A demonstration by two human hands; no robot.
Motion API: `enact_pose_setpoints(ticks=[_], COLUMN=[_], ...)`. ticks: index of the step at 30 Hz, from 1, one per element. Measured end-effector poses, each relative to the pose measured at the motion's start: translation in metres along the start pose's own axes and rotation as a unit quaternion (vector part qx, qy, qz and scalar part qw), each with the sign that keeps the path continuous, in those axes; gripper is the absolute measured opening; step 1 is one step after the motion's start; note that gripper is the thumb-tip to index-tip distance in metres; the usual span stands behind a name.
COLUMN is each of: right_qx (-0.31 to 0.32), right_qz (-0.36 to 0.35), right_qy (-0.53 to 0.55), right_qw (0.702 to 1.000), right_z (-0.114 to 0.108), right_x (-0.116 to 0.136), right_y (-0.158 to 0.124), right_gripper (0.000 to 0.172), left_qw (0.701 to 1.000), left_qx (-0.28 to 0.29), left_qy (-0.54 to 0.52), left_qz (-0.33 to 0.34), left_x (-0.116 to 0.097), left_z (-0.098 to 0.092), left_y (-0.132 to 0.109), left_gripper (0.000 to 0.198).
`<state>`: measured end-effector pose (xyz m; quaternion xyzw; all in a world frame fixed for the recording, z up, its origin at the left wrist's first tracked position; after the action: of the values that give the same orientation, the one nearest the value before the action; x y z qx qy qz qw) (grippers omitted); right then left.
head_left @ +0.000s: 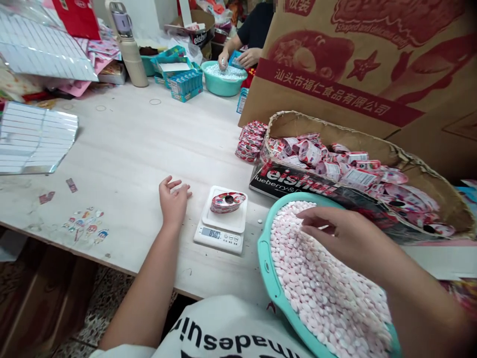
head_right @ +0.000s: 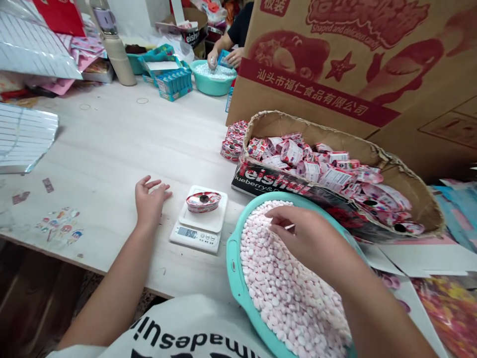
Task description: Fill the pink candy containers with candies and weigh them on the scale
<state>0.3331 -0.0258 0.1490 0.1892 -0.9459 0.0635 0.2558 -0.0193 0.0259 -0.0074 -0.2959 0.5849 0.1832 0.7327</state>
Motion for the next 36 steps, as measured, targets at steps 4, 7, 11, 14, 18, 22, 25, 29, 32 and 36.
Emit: enact_pose_setpoints(ticks=[4, 7, 11, 14, 18, 22, 25, 29, 32, 36], right_qx=[-0.026, 0.019, 0.073, 0.063, 0.046, 0.016, -0.003, -0.016, -0.057, -0.128], right_qz=[-0.127, -0.244, -0.287, -0.299, -0.321, -0.356, -0.354, -0.366, -0.412, -0.453], right_qy=[0.025, -0.024, -0.08, -0.101, -0.121, -0.148, -0.153, -0.152, -0.176, -0.209], right_qw=[0.991, 0.969, 0.952, 0.947, 0.938, 0.923, 0.923, 0.918, 0.892, 0.857], right_z=[-0.004, 0.022, 0.062, 0.072, 0.074, 0.077, 0.082, 0.087, 0.074, 0.035], right_x=[0.037, 0.067, 0.083, 0.088, 0.09, 0.086, 0.084, 0.082, 0.078, 0.061], right_y=[0.026, 0.061, 0.101, 0.111, 0.107, 0.1, 0.099, 0.099, 0.09, 0.051], right_gripper=[0.017, 0.021, 0.022, 0.026, 0.031, 0.028, 0.023, 0.025, 0.031, 0.032], left_qw=[0.999, 0.999, 0.998, 0.996, 0.994, 0.991, 0.989, 0.986, 0.98, 0.97], left_qx=[0.009, 0.012, 0.013, 0.005, -0.002, 0.009, 0.024, 0.027, 0.009, 0.004], left_qy=[0.026, 0.04, 0.053, 0.065, 0.085, 0.104, 0.114, 0.136, 0.159, 0.19], left_qz=[0.017, 0.028, 0.037, 0.054, 0.072, 0.08, 0.087, 0.092, 0.115, 0.151], left_x=[0.0, 0.0, 0.002, 0.002, 0.003, 0.005, 0.005, 0.004, 0.0, -0.006], left_z=[0.001, 0.001, 0.0, -0.001, 0.0, 0.001, 0.002, 0.002, 0.0, 0.0], left_y=[-0.003, -0.004, 0.0, 0.0, -0.003, -0.003, -0.003, -0.004, -0.007, -0.013], left_gripper=[0.061, 0.061, 0.059, 0.066, 0.084, 0.086, 0.082, 0.075, 0.079, 0.088])
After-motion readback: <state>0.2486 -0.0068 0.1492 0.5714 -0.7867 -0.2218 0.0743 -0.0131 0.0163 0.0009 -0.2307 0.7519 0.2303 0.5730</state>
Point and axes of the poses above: each hand's wrist, its own y-axis towards the middle knuckle, its own z-axis out of the palm, x = y × z, the point moved 3 cm from there along y, towards the middle knuckle, and after that the axes turned 10 degrees about -z, right-handed, at the moved point
